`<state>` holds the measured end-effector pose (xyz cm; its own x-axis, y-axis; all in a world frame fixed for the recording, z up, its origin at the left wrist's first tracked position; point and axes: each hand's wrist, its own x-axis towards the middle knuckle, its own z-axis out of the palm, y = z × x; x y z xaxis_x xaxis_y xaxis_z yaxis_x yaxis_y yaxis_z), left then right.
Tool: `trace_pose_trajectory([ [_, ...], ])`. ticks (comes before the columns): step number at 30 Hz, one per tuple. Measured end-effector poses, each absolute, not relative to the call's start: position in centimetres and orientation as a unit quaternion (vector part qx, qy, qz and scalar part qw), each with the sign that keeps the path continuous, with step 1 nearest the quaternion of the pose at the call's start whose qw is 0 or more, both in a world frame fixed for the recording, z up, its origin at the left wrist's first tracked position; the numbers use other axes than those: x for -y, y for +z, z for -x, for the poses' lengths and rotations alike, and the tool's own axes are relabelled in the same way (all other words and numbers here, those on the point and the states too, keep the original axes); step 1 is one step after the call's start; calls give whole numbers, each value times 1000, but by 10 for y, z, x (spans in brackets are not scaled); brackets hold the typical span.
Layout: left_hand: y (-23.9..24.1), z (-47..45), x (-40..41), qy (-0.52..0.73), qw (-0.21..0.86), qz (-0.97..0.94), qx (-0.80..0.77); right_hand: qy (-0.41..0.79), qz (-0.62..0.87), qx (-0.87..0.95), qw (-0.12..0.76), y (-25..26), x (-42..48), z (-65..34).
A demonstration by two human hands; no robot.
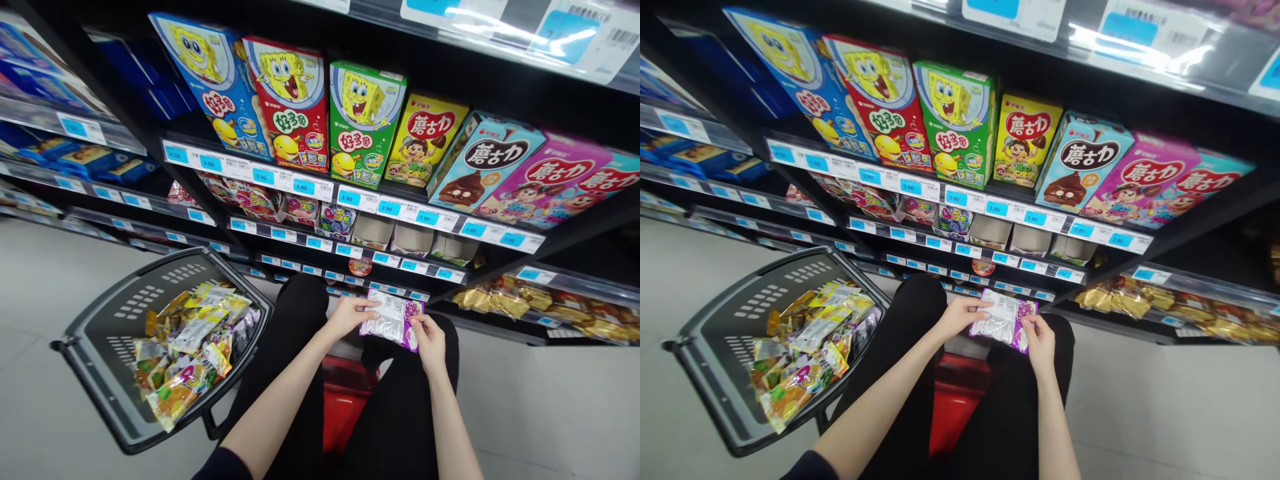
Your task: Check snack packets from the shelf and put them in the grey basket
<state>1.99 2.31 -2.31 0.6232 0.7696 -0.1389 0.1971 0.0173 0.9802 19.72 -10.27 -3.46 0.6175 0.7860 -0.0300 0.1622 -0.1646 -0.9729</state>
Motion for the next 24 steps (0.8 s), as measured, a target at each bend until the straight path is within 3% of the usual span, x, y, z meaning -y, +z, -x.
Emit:
trace_pose_trajectory([
  [5, -21, -21, -18, 283, 531, -716, -353, 292, 710, 353, 534, -31, 101, -195],
  [14, -17, -23, -19, 257, 457, -736, -428, 235, 768, 389, 451, -33, 97, -189],
  [24, -20, -30, -19, 261, 518, -673, -459, 278, 747, 347, 494, -36, 93, -193],
])
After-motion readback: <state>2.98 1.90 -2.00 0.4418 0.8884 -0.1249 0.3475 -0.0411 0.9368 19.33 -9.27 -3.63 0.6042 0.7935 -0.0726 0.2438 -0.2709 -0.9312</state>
